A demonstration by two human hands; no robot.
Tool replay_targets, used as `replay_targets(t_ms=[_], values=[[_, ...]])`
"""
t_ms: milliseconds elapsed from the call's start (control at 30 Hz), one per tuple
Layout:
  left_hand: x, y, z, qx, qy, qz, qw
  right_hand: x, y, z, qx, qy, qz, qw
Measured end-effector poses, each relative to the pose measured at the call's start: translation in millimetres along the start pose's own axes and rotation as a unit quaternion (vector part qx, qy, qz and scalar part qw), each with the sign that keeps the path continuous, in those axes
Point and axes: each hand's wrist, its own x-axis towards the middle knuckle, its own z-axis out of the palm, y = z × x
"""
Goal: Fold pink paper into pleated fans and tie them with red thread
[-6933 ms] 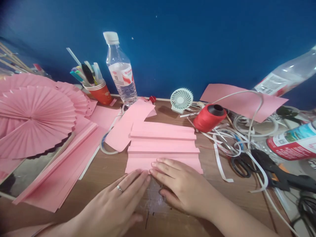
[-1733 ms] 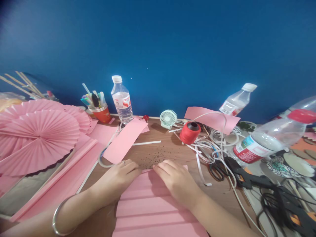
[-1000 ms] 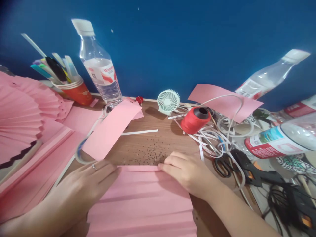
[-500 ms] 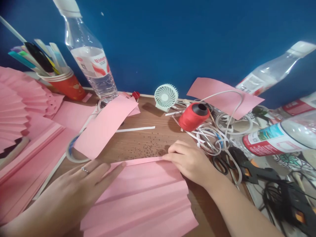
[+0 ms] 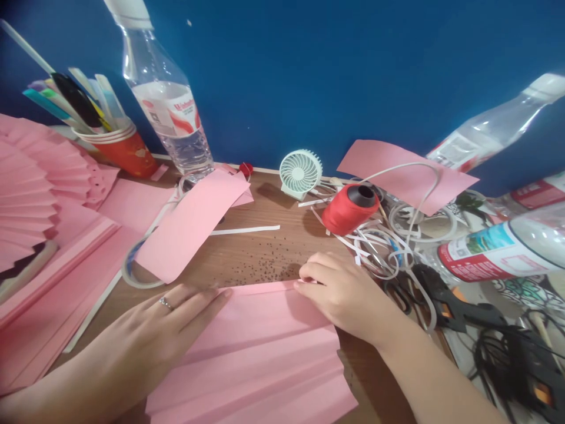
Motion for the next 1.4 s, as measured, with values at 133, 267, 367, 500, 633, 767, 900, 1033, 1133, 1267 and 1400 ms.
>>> replay_targets(t_ms=[133,267,367,500,633,767,900,1033,1133,1267,1400], values=[[-1,1,1.4,0.009,0.008,-0.001,1.0,-1,-1,2,-0.022,0.012,-0.035,0.999],[-1,2,2.1,0.012,-0.003,-0.007,1.0,-4,0,6,-0.038,0.033,-0.056,0.997],[0,3,0.5,0.01,-0.029,-0.007,0.999,-5,1,9,-0.04,0.045,-0.06,0.996],[2,3,-2.3,0.007,-0.056,-0.006,0.998,-5,0,11,-0.046,0.06,-0.065,0.995],[3,3,-4.1,0.008,-0.068,-0.015,0.998,-4,0,10,-0.049,0.047,-0.055,0.996],[5,4,-7.0,0.009,-0.083,-0.02,0.996,-5,-1,8,-0.051,0.035,-0.05,0.997],[9,4,-9.2,-0.008,-0.089,-0.028,0.996,-5,0,6,-0.037,0.017,-0.032,0.999],[10,2,-6.3,-0.018,-0.077,-0.022,0.997,-5,8,2,0.048,-0.01,-0.008,0.999],[8,1,-0.9,-0.011,-0.058,-0.014,0.998,-6,17,-1,0.112,-0.019,-0.003,0.993],[5,2,3.8,-0.008,-0.046,-0.013,0.999,-9,26,-3,0.122,-0.027,0.011,0.992],[5,3,2.1,-0.002,-0.062,-0.023,0.998,-11,28,-4,0.107,-0.033,0.018,0.994]])
